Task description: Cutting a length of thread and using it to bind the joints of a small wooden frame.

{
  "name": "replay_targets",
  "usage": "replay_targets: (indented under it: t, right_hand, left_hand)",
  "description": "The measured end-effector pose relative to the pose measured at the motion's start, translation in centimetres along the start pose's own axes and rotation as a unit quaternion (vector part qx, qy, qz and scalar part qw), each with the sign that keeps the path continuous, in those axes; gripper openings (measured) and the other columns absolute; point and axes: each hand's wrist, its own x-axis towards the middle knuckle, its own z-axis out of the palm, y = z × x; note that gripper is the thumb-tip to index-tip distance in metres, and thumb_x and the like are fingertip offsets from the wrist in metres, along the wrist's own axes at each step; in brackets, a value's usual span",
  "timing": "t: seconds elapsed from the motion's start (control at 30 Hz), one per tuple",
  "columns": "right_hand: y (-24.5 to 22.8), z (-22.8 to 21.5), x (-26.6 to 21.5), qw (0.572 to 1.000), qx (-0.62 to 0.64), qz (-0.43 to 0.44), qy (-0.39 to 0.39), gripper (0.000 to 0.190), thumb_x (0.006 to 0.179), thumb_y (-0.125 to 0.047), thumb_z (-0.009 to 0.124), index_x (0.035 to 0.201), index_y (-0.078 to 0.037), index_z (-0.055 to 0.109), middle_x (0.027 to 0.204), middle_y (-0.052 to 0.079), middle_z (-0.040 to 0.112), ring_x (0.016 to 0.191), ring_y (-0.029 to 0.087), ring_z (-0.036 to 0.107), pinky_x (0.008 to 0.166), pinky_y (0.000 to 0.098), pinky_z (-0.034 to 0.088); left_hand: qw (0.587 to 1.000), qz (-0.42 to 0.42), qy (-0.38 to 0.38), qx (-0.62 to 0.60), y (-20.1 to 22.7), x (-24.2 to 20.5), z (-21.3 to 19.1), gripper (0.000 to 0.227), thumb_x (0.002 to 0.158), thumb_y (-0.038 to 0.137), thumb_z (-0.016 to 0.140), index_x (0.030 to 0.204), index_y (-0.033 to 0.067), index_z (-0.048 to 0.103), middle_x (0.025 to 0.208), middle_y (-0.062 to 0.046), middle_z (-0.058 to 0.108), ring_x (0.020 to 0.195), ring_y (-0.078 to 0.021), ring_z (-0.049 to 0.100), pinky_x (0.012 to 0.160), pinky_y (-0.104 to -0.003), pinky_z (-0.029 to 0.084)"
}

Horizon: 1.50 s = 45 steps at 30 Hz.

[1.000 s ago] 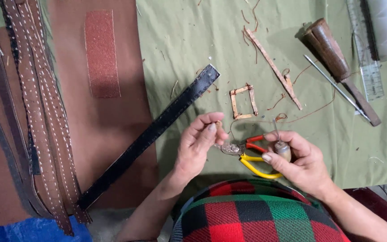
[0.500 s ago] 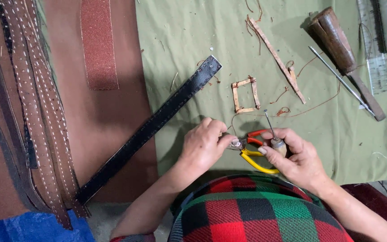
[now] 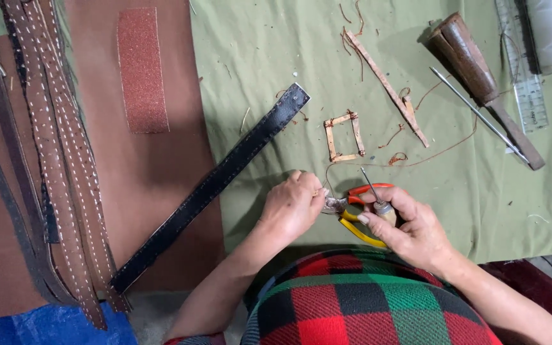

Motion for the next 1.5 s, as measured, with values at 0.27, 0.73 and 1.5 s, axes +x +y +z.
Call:
replay_targets:
  t: [0.27, 0.73, 1.5]
  right_hand:
    - [-2.5, 0.8, 1.3, 0.974, 0.223, 0.012, -0.042, 0.026, 0.085, 0.004, 0.072, 0.109, 0.0, 0.065, 0.104, 0.015, 0.078, 0.054, 0.011, 0.068, 0.048, 0.0269, 0.061]
    - [1.7, 1.2, 1.3, 0.947, 0.307, 0.078, -0.056, 0.019, 0.084, 0.008, 0.071, 0.103, 0.009, 0.068, 0.063, 0.017, 0.066, 0.034, 0.012, 0.057, 0.032, 0.0234, 0.045]
    - [-0.5, 0.2, 3.1, 0.969, 0.227, 0.062, -0.076, 0.006, 0.086, 0.003, 0.07, 0.088, 0.006, 0.075, 0.037, 0.014, 0.059, 0.025, 0.012, 0.049, 0.025, 0.0215, 0.037]
  left_hand:
    - [0.896, 0.161, 0.175, -0.376, 1.9, -2.6, -0.6, 0.011, 0.096, 0.016, 0.065, 0.09, 0.0077, 0.061, 0.087, -0.012, 0.075, 0.059, -0.0206, 0.063, 0.048, -0.032, 0.046]
    - [0.73, 0.113, 0.22, -0.638, 1.3, -0.9, 0.2, 0.03, 0.1, 0.009, 0.068, 0.127, -0.0018, 0.062, 0.091, -0.014, 0.075, 0.059, -0.0059, 0.06, 0.043, -0.018, 0.047]
    - [0.662, 0.118, 0.24, -0.7, 2.6, -0.1, -0.7, 0.024, 0.102, 0.006, 0.063, 0.126, 0.0012, 0.061, 0.092, -0.018, 0.074, 0.049, -0.0059, 0.053, 0.04, -0.017, 0.044]
